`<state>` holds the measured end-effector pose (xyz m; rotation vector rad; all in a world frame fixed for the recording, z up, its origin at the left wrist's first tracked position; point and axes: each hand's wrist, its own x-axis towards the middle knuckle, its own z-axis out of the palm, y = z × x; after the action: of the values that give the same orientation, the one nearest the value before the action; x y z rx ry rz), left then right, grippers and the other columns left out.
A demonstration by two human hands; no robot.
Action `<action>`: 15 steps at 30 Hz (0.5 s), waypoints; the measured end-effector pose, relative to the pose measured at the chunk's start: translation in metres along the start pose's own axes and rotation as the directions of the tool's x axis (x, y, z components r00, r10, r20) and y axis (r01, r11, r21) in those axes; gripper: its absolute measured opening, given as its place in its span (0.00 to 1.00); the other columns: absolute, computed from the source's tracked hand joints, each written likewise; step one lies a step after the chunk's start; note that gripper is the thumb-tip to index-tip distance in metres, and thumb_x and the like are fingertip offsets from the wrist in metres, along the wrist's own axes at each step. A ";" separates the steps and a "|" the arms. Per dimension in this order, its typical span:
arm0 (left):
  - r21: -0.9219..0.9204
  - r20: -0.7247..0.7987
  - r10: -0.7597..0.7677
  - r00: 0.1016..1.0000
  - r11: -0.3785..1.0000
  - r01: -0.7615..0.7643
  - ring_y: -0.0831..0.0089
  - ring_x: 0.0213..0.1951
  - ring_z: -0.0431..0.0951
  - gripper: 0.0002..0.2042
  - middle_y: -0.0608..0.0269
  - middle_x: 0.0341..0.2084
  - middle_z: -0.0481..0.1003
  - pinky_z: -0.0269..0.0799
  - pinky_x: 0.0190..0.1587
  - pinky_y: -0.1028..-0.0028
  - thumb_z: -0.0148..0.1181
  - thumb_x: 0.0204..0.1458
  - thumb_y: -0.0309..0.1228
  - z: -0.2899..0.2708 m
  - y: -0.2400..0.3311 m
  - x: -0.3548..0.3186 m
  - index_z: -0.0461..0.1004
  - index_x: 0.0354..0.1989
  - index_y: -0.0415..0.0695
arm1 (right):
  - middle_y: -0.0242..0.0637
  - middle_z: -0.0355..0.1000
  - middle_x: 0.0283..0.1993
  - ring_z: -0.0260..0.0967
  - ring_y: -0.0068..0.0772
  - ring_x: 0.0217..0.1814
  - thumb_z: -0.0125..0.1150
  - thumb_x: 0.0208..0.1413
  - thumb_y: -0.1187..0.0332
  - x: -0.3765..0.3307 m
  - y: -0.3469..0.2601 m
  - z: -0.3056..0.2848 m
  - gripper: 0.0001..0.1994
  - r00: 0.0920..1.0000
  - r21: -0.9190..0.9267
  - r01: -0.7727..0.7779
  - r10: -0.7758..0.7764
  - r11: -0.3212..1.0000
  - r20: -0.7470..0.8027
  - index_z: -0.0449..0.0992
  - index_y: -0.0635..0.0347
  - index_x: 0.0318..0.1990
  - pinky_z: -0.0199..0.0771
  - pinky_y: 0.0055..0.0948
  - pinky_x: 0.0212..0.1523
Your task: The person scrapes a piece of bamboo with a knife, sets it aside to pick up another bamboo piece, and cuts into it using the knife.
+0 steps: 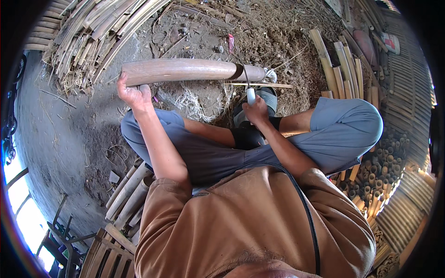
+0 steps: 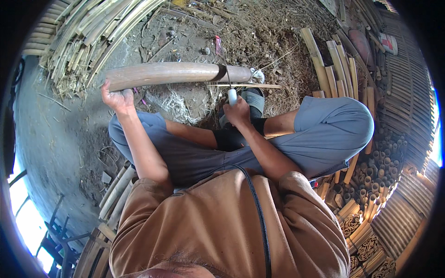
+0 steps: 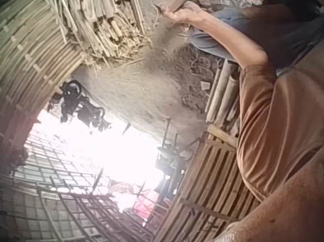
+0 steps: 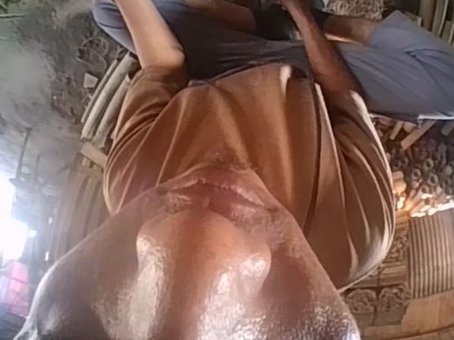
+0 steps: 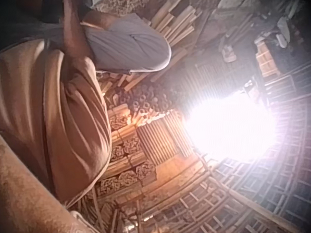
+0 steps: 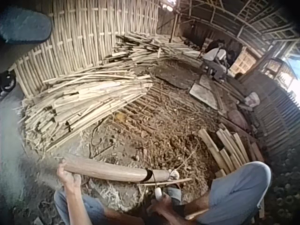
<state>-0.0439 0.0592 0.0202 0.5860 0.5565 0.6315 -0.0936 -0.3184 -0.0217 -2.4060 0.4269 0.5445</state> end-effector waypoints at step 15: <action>-0.007 0.010 -0.001 1.000 1.000 0.001 0.58 0.53 0.70 0.24 0.56 0.47 0.71 0.60 0.61 0.53 0.65 0.40 0.37 -0.001 -0.001 0.001 0.72 0.47 0.40 | 0.59 0.75 0.41 0.73 0.61 0.47 0.59 0.46 0.60 0.003 0.006 0.004 0.22 0.990 -0.123 0.122 -0.130 0.985 -0.060 0.72 0.70 0.44 0.73 0.49 0.49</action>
<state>-0.0434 0.0599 0.0187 0.5823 0.5455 0.6291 -0.0945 -0.3204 -0.0292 -2.5514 0.2749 0.4446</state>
